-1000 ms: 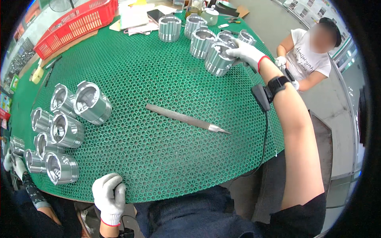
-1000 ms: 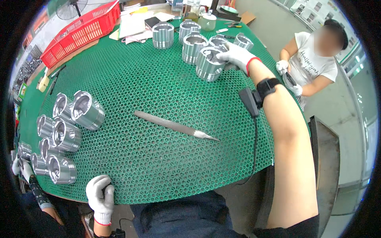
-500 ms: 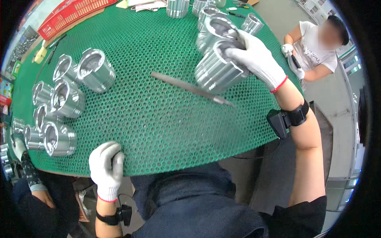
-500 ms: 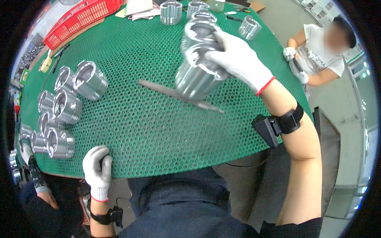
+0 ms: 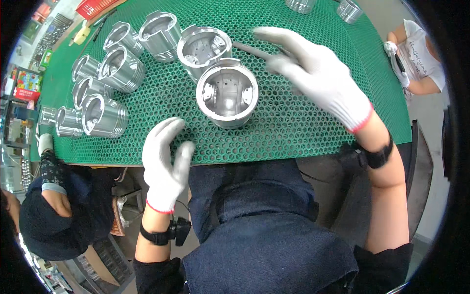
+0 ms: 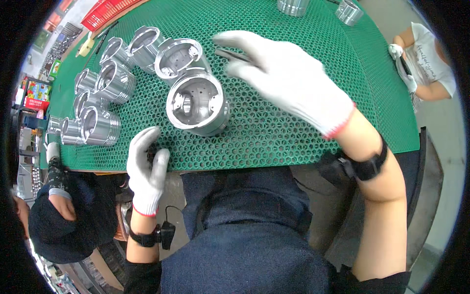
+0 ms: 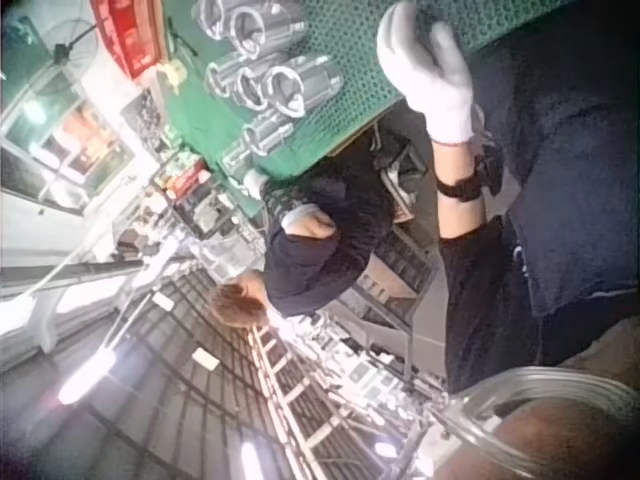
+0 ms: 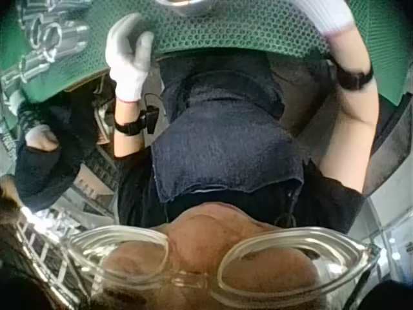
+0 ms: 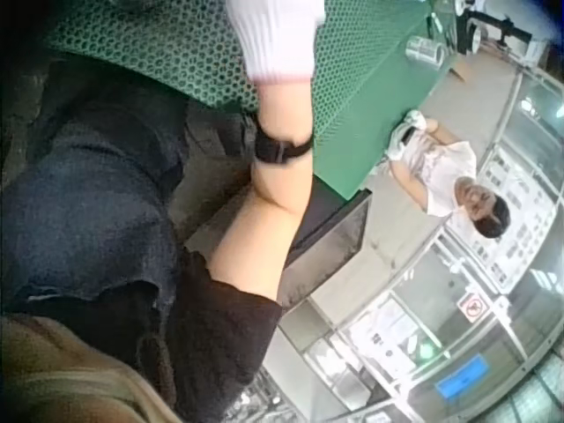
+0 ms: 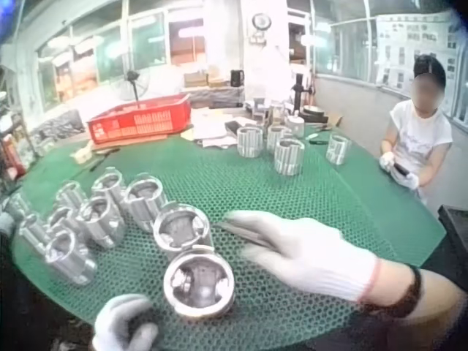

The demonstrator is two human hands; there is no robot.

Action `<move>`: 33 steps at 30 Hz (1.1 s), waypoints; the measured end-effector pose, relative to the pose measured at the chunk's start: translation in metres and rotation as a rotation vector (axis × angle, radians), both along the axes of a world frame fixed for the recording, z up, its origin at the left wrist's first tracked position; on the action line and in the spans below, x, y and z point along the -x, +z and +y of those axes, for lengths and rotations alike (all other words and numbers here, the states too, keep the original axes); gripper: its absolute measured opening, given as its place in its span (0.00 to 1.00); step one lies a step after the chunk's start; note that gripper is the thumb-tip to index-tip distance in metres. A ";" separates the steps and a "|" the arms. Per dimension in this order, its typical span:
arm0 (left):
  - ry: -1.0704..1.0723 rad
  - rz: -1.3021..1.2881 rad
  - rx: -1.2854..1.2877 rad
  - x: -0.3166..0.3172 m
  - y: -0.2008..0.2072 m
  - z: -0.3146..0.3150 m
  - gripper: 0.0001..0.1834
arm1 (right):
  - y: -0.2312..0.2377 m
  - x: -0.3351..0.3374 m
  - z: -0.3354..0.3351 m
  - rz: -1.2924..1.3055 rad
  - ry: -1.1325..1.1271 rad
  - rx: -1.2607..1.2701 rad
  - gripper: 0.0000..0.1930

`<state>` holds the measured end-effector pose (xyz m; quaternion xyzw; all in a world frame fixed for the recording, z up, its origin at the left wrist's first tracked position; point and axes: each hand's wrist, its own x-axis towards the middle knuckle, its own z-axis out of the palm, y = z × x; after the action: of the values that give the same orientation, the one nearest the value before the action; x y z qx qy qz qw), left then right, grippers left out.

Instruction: The person is using a metal file to deburr and smooth the edges of aluminum pistons on a workbench.

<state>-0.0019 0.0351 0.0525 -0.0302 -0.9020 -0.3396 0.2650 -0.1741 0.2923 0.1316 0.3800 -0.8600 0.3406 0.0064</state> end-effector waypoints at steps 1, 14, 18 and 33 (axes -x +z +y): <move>-0.039 0.048 0.085 -0.001 0.010 0.005 0.22 | 0.005 -0.007 0.021 -0.045 -0.029 -0.142 0.26; -0.309 0.051 -0.284 0.037 0.054 0.029 0.08 | -0.008 -0.069 0.057 -0.909 -0.081 -0.080 0.18; -0.128 -0.046 -0.111 0.041 0.038 0.018 0.05 | -0.053 -0.060 0.027 0.231 0.086 -0.092 0.27; -0.292 0.005 0.354 -0.025 0.033 0.052 0.22 | -0.048 -0.085 0.021 -0.192 0.209 -0.206 0.16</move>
<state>0.0226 0.0866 0.0859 -0.2072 -0.9329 -0.2106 0.2060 -0.0887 0.3130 0.0835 0.4315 -0.8429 0.2843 -0.1503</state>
